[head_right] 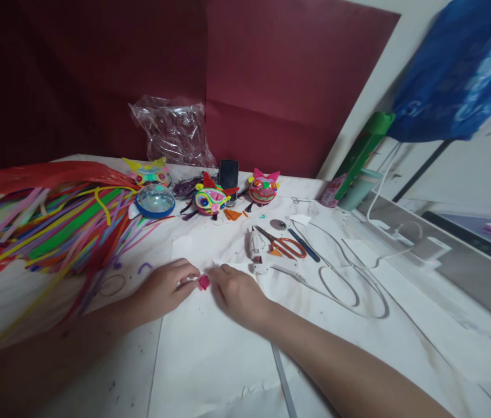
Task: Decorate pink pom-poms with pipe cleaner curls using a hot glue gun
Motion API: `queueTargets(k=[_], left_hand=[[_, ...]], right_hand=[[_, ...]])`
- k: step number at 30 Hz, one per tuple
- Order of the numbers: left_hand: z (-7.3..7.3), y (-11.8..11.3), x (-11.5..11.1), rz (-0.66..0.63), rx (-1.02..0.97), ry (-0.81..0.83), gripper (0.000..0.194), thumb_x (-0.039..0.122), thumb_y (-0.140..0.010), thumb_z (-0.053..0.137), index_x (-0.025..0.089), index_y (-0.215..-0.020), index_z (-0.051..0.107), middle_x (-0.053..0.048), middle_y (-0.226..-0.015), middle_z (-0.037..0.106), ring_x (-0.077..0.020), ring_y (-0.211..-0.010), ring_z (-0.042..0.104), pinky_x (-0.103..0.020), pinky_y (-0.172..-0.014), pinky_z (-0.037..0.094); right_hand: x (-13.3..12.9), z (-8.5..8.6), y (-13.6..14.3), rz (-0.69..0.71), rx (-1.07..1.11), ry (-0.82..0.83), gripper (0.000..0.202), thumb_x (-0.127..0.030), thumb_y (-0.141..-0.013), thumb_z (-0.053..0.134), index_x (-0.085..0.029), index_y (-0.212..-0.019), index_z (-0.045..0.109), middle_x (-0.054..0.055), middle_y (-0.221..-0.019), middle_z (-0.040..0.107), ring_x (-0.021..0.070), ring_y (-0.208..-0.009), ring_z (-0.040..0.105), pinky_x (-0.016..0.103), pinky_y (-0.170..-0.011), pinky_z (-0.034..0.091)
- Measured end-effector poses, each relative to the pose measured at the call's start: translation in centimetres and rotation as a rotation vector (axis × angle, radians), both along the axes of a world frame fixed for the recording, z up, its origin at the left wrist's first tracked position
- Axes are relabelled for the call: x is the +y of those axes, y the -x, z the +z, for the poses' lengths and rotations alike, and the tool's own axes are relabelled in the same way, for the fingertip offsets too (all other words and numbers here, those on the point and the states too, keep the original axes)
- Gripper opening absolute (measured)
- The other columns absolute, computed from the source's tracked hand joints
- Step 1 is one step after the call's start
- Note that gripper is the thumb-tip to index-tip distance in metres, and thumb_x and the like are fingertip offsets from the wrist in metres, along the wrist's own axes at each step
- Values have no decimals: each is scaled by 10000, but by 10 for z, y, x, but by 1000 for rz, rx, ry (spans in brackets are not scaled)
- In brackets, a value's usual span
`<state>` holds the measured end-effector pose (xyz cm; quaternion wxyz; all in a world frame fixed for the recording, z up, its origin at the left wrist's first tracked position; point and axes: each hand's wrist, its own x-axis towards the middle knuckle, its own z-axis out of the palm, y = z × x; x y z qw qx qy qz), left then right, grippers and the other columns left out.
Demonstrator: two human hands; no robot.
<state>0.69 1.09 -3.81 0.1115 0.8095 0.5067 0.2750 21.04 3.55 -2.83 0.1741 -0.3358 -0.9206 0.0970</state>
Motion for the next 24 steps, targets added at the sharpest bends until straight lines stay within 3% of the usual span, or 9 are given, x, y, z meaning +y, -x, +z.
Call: queueTargets(k=[3,6,13,17,22,24], left_hand=[[-1,-1,1,-6,0,15,161,119,-833,522,190,-858,665,-25,-855,628,-144,-774,593,-235,-680,432],[-1,-2,1,-2,-2,29,203,84,-803,527,197,-861,685,-23,-858,628,-142,-776,594,-230,-674,435],[-2,-1,2,6,21,18,181,79,-797,536,195,-821,673,-15,-829,614,-143,-764,599,-227,-664,431],[-4,0,3,-1,21,13,178,80,-803,532,190,-827,670,-22,-845,615,-148,-787,596,-235,-684,431],[-2,-1,1,30,1,28,145,76,-793,545,176,-823,646,-14,-825,612,-128,-691,567,-231,-629,408],[0,-1,1,33,-4,22,165,49,-778,533,175,-824,629,-8,-818,612,-122,-674,559,-229,-624,402]], right_hand=[[0,-2,-5,80,47,-23,260,-86,-886,430,-154,-1028,636,64,-832,616,169,-741,609,259,-676,485],[-1,-5,-6,180,65,-119,264,-117,-908,440,-175,-1060,647,66,-822,606,169,-727,589,256,-640,467],[-8,-5,-2,242,-158,-303,290,-95,-928,417,-128,-1148,604,114,-907,615,206,-760,555,314,-648,465],[-7,-4,-4,232,-76,-207,295,-113,-923,432,-132,-1180,577,113,-944,630,204,-823,586,311,-708,490],[0,-2,-8,96,151,1,252,-82,-892,398,-152,-975,626,67,-825,646,165,-746,618,262,-689,500],[1,-3,-9,130,160,1,258,-79,-894,410,-158,-991,636,66,-834,641,161,-749,618,257,-686,493]])
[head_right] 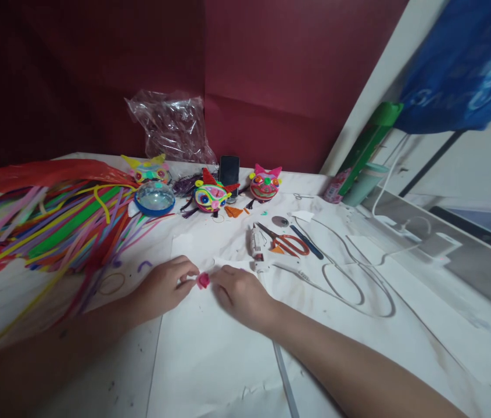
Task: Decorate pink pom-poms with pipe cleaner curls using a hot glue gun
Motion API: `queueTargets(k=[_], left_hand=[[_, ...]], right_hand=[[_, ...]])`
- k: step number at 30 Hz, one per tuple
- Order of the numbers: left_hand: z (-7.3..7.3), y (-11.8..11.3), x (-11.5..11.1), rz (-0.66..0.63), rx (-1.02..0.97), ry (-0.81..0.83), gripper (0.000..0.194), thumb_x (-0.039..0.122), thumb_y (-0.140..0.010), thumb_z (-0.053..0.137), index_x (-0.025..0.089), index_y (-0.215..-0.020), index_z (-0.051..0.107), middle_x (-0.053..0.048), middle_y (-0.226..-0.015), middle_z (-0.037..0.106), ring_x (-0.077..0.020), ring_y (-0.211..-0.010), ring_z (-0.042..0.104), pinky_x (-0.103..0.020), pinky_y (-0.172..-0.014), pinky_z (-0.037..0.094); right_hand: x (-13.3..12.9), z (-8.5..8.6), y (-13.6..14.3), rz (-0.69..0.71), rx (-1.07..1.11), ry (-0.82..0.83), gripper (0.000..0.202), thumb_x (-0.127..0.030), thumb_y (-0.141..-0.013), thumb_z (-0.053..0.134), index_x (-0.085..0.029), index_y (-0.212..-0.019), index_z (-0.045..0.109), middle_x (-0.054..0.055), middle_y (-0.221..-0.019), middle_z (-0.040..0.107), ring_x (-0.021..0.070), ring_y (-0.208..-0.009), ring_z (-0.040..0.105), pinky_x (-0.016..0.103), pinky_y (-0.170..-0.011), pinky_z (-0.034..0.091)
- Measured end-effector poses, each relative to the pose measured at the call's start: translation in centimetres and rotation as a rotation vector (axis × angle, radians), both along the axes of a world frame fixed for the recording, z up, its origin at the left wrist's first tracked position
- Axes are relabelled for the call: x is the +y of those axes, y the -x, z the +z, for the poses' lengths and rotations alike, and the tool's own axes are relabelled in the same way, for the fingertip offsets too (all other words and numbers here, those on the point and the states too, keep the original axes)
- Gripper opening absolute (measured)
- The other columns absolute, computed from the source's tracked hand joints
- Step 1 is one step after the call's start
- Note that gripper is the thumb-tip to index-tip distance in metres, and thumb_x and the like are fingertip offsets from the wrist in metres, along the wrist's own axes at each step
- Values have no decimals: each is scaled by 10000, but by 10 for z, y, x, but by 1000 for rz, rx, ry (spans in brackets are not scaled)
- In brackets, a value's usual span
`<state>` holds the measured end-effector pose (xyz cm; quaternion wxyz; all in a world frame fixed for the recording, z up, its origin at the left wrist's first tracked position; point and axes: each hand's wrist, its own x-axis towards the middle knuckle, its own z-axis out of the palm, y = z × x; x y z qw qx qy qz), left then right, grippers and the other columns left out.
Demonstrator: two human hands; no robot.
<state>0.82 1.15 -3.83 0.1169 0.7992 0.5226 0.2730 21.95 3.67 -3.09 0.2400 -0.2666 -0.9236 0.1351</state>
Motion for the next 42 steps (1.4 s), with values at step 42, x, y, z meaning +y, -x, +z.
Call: queueTargets(k=[42], left_hand=[[1,0,4,74,-62,-26,81,249,-774,598,183,-820,609,8,-734,599,-126,-618,554,-233,-586,406]], right_hand=[[3,-10,0,-24,16,-59,209,-106,-882,443,-146,-985,621,67,-790,578,176,-716,574,272,-659,492]])
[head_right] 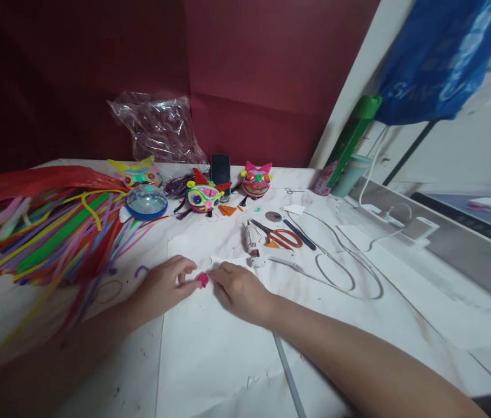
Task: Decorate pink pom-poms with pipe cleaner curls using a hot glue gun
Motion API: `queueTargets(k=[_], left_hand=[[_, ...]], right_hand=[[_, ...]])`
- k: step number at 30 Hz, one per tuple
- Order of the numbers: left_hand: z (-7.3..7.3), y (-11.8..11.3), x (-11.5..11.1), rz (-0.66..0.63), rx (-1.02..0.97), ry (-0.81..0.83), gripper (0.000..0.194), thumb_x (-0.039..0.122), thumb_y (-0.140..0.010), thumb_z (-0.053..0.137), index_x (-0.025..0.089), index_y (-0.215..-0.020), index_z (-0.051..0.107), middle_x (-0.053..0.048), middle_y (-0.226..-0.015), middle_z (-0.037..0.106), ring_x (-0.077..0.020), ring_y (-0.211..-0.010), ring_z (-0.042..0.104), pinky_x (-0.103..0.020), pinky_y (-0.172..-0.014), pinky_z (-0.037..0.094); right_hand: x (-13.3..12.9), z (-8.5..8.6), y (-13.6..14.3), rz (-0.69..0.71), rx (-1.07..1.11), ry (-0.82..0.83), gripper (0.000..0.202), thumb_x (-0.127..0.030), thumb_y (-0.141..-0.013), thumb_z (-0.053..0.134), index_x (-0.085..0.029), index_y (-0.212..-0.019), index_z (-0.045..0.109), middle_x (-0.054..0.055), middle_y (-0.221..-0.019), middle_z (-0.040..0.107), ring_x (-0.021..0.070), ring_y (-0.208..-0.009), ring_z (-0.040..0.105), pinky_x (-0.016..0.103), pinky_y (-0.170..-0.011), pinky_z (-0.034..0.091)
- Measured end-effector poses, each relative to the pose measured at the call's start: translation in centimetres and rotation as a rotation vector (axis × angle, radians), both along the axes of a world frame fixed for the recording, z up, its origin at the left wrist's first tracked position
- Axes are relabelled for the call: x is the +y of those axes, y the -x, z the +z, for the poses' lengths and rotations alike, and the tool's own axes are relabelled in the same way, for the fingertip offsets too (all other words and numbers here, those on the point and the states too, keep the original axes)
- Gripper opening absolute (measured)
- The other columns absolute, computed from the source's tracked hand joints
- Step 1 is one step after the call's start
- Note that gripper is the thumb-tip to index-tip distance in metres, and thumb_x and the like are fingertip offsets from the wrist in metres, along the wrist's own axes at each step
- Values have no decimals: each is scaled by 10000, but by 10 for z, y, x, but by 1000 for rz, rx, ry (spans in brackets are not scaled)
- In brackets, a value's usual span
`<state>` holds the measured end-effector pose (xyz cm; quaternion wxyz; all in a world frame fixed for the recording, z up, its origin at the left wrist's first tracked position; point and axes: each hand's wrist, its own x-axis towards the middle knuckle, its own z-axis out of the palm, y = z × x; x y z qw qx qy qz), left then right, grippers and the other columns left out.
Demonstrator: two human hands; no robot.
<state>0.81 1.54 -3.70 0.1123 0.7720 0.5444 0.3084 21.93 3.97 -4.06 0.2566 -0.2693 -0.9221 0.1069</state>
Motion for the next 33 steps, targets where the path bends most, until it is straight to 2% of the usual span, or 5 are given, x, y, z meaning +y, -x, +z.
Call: queueTargets(k=[4,8,15,24,33], left_hand=[[7,5,-2,14,-156,12,146,225,-809,460,196,-709,563,32,-619,550,-122,-584,536,-224,-575,412],[34,16,-3,149,-218,-106,212,335,-819,458,192,-721,581,3,-697,601,-147,-672,570,-242,-633,439],[90,75,-7,231,162,149,232,355,-770,467,202,-726,636,2,-678,646,-159,-646,577,-236,-601,435],[57,76,-22,248,425,179,261,233,-820,407,199,-695,633,-50,-811,663,-185,-782,598,-256,-694,406],[52,77,-24,363,477,154,248,242,-840,419,195,-690,609,-69,-804,677,-206,-780,607,-263,-672,388]], right_hand=[[-1,1,0,-21,5,17,217,-110,-880,433,-133,-984,622,87,-817,625,188,-741,604,288,-688,505],[-1,6,-1,-69,124,114,289,-113,-865,423,-131,-1084,611,107,-919,686,185,-798,657,286,-732,517],[13,34,-16,-179,417,172,254,-218,-857,428,-167,-974,648,58,-775,686,172,-673,646,278,-630,510],[33,51,-37,-311,642,302,258,-283,-800,466,-154,-930,647,49,-723,658,167,-602,606,279,-561,484],[51,52,-56,-444,661,300,261,-224,-723,507,-145,-925,654,22,-671,652,148,-552,567,279,-562,461]])
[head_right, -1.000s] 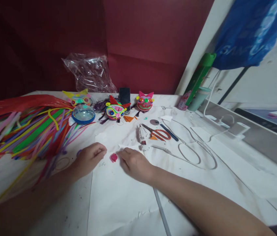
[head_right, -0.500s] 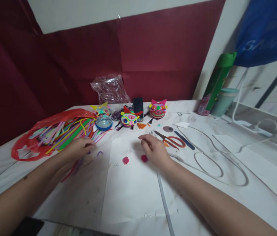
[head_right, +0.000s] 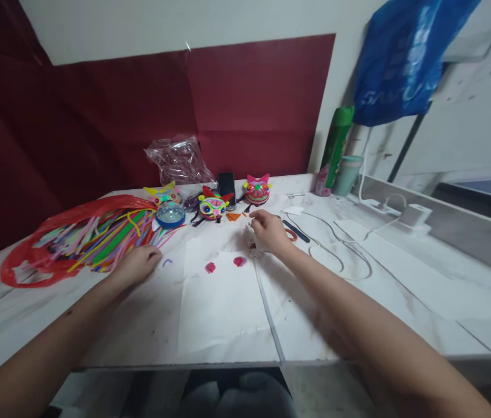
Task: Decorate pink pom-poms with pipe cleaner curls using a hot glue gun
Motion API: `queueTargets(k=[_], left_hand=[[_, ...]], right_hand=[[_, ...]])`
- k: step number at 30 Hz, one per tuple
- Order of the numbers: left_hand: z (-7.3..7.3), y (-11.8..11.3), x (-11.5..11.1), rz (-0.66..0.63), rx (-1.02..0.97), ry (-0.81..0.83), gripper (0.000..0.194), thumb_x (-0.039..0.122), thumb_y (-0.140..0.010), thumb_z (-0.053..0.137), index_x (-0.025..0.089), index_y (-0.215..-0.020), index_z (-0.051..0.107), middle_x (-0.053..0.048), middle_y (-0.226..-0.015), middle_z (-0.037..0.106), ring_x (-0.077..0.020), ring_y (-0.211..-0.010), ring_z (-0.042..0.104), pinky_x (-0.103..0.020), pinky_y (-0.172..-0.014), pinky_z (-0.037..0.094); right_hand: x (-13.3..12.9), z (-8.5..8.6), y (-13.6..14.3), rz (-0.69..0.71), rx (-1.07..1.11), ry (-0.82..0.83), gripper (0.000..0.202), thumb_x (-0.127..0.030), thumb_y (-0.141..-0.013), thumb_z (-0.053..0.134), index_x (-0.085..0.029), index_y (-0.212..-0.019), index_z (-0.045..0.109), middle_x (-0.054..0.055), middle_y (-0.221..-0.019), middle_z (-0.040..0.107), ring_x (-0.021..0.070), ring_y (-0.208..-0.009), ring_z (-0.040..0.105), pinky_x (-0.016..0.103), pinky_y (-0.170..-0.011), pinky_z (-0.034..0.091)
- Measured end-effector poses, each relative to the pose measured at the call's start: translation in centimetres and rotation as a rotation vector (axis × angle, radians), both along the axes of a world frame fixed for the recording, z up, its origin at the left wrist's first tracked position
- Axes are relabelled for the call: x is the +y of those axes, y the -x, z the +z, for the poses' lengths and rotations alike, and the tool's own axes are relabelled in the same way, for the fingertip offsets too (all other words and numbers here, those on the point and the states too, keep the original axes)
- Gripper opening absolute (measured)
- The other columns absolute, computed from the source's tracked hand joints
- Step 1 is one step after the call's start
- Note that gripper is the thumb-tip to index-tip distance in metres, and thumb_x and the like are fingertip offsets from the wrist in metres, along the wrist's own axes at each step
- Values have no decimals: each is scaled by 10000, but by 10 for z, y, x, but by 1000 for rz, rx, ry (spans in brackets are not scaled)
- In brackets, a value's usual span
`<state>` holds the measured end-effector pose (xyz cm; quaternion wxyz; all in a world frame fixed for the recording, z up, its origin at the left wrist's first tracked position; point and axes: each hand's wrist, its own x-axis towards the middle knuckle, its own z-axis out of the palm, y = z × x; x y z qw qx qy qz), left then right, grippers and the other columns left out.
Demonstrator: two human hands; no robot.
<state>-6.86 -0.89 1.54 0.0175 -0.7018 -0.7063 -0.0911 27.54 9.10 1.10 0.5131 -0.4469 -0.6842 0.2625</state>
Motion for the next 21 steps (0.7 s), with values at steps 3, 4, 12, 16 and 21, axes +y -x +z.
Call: queueTargets(k=[3,4,12,16,21], left_hand=[[-13,-5,7,13,-31,5,154,232,-797,501,189,-713,623,-75,-837,689,-212,-806,623,-262,-678,402],[-17,-7,9,17,-46,-5,140,215,-788,506,184,-711,619,-82,-847,686,-219,-811,623,-268,-676,404],[-21,-2,4,50,-305,-194,131,227,-802,444,191,-771,567,-71,-799,664,-231,-795,615,-303,-702,442],[-5,-17,-4,17,-504,-255,134,270,-789,466,186,-827,564,-45,-774,667,-193,-749,625,-268,-652,479],[9,-68,-13,-162,-659,-298,200,315,-752,546,184,-893,598,-20,-793,675,-164,-739,641,-253,-659,510]], right_hand=[[-6,-10,-3,-5,-3,0,259,-228,-715,511,-141,-914,651,26,-684,655,135,-533,547,272,-554,459],[-10,-13,-4,-8,1,-5,271,-236,-721,504,-140,-930,647,29,-697,655,135,-547,553,270,-560,463],[-41,-35,-18,-75,31,15,267,-276,-740,460,-145,-907,621,28,-698,635,139,-563,558,265,-544,458],[-45,-31,-8,-47,23,34,208,-229,-732,465,-156,-857,613,20,-669,624,143,-562,555,267,-539,452],[-61,-7,36,244,-65,21,158,-201,-760,510,-158,-829,645,-4,-648,636,129,-561,575,238,-536,460]])
